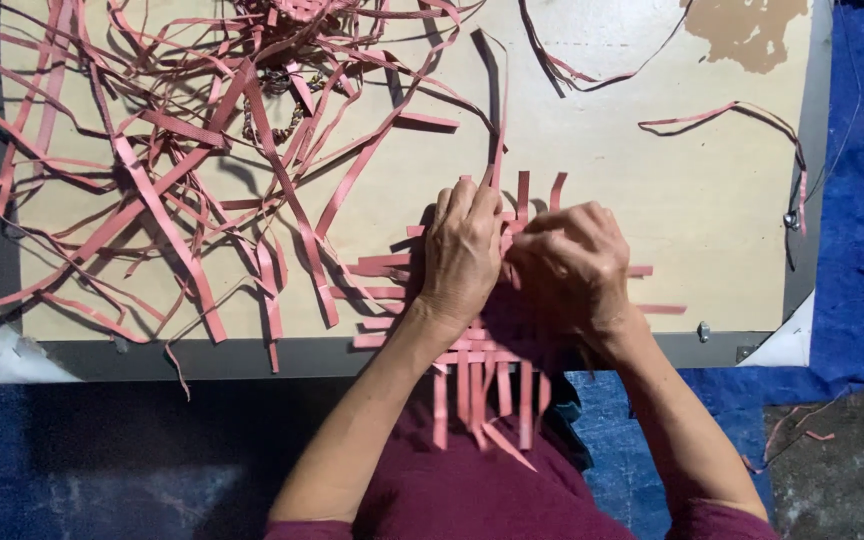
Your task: The person weaves pink plastic strips by hand on a flat work surface, interlacing them in an over-under pattern to form a square woven mat. The hands repeatedly adjust and tighten the weave as the mat grows.
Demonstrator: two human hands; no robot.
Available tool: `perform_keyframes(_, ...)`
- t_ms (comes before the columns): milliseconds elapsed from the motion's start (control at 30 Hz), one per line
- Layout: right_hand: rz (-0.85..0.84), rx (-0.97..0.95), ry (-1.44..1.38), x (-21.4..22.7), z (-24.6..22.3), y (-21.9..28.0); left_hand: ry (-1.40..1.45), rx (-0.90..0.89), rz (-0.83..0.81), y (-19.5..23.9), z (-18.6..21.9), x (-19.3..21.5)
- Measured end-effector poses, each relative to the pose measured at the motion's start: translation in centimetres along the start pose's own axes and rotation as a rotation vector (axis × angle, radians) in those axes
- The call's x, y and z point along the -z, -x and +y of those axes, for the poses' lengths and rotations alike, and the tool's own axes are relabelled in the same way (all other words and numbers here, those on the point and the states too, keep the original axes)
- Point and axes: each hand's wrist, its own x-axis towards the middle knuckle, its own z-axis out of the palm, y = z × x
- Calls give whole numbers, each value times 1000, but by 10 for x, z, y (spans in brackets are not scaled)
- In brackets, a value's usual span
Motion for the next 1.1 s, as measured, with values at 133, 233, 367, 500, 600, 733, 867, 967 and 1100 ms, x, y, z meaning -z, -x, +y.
perform_keyframes(133, -5, -140, -122, 16, -12, -24, -35, -29, -5, 5, -12, -11)
perform_keyframes(233, 85, -392, -301, 27, -14, -22, -61, -73, 38, 4, -10, -10)
perform_keyframes(367, 174, -513, -317, 41, -24, -8, -92, -96, 45, 4, -8, -10)
perform_keyframes(500, 69, -556, -250, 23, -18, 8, -182, -69, -5, 6, -12, -14)
perform_keyframes(600, -9, -428, -37, 17, -12, 7, -154, -79, -1, 8, -13, -17)
perform_keyframes(733, 15, -503, -170, 27, -21, -7, -143, -85, -7, 6, -11, -12)
perform_keyframes(867, -50, -639, -257, 31, -7, -5, -42, -65, -25, 6, -8, -5)
perform_keyframes(967, -36, -639, -257, 33, -8, -4, -5, -81, -44, 9, -12, -5)
perform_keyframes(1100, 11, -489, -91, 33, -4, 12, 25, -130, -81, 6, -4, 8)
